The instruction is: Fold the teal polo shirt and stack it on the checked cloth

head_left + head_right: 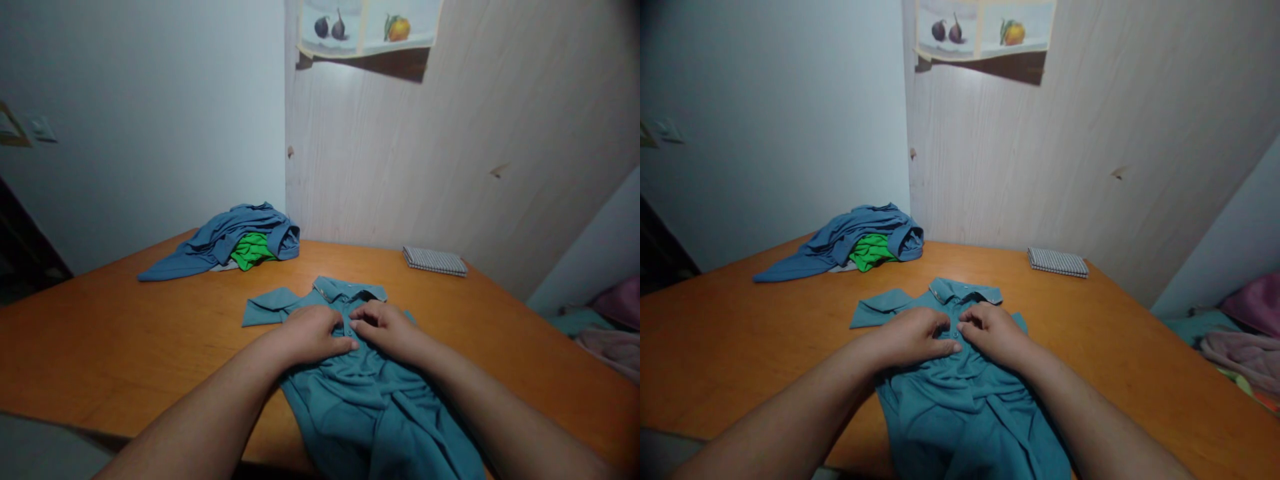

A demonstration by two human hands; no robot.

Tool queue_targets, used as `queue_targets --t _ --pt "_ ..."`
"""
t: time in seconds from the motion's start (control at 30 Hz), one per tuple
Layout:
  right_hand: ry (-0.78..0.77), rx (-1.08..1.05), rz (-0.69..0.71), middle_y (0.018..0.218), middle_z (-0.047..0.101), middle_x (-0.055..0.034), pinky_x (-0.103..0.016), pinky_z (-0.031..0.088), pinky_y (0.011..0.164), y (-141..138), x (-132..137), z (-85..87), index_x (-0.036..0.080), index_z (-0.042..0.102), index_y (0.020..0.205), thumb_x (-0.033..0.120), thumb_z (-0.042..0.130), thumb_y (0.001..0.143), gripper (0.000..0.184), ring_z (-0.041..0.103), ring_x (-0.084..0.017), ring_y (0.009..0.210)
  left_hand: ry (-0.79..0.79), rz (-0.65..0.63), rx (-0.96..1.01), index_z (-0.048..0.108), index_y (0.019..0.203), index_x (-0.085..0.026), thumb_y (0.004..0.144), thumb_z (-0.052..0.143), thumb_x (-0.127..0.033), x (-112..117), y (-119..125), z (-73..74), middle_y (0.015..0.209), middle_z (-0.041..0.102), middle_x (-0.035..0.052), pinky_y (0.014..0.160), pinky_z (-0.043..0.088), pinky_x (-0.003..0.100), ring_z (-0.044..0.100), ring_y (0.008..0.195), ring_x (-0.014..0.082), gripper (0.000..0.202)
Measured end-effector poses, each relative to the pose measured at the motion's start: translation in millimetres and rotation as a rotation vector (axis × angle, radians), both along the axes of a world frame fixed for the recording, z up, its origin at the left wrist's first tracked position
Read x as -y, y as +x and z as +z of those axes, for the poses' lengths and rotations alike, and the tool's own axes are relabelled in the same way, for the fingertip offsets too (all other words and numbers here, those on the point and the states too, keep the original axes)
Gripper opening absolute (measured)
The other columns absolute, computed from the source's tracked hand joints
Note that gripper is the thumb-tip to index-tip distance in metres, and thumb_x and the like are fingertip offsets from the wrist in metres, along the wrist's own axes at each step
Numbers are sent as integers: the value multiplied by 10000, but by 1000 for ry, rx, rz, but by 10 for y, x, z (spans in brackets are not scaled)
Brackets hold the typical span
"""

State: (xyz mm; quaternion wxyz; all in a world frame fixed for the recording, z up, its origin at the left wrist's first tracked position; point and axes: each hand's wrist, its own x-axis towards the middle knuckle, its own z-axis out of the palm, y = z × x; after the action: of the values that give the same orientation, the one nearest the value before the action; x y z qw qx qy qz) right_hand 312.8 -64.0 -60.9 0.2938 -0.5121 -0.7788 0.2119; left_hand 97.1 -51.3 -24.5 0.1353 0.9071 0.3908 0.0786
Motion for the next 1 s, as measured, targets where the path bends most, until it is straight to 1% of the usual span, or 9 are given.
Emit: queue_targets --t 0.07,0.17,0.27,0.4,0.47,0.6,0.73,0.9,1.0 --pt "-5 57 -8 833 642 -32 -286 433 671 -10 16 6 191 704 945 358 641 843 206 591 -178 765 -25 11 31 692 838 -217 923 481 -488 -22 6 -11 721 662 38 573 349 276 578 647 196 353" --pt "5 63 -17 782 614 0 -257 392 615 -27 40 23 206 674 1004 337 636 850 205 558 -153 706 -46 46 140 697 930 -227 907 473 -288 -73 16 -67 833 694 39 635 390 263 614 752 198 233" --pt "33 65 -30 730 587 25 -245 350 580 -48 72 57 236 654 1023 389 610 886 211 534 -139 657 -36 58 228 695 1058 -243 866 557 -324 -112 11 -131 848 690 27 616 381 251 608 757 198 249" --pt "-18 202 12 677 582 30 -243 291 547 -50 114 124 254 661 982 522 640 862 295 527 -140 626 -60 24 241 694 1161 -258 809 652 -431 -117 -11 -149 766 665 4 589 365 248 584 685 192 395" --pt "-52 248 27 670 590 29 -242 270 537 -35 125 158 252 661 962 527 661 845 299 524 -139 617 -77 34 211 688 1203 -243 788 664 -413 -123 -12 -148 750 664 2 599 375 250 587 680 192 449" --pt "-125 202 67 678 592 30 -231 273 527 -2 119 199 233 669 915 452 698 822 241 522 -132 619 -94 94 171 670 1251 -177 799 590 -301 -188 6 -192 803 694 32 624 408 257 615 723 200 476" --pt "-138 138 88 685 604 25 -220 304 524 7 88 182 210 684 880 391 695 819 192 516 -125 621 -87 135 196 702 1148 -148 806 561 -260 -276 25 -210 865 708 62 637 429 263 626 753 200 387" --pt "-140 60 112 689 622 16 -209 324 524 16 27 107 190 690 828 321 641 838 140 527 -121 627 -55 168 238 709 929 -165 719 593 -124 -343 138 -82 758 674 28 594 396 243 584 664 164 244" --pt "-157 3 129 674 611 22 -207 344 544 18 5 77 181 678 798 227 590 828 104 523 -116 626 -134 135 223 690 780 -159 671 596 -78 -391 270 -65 659 623 -5 560 362 225 536 608 136 165"
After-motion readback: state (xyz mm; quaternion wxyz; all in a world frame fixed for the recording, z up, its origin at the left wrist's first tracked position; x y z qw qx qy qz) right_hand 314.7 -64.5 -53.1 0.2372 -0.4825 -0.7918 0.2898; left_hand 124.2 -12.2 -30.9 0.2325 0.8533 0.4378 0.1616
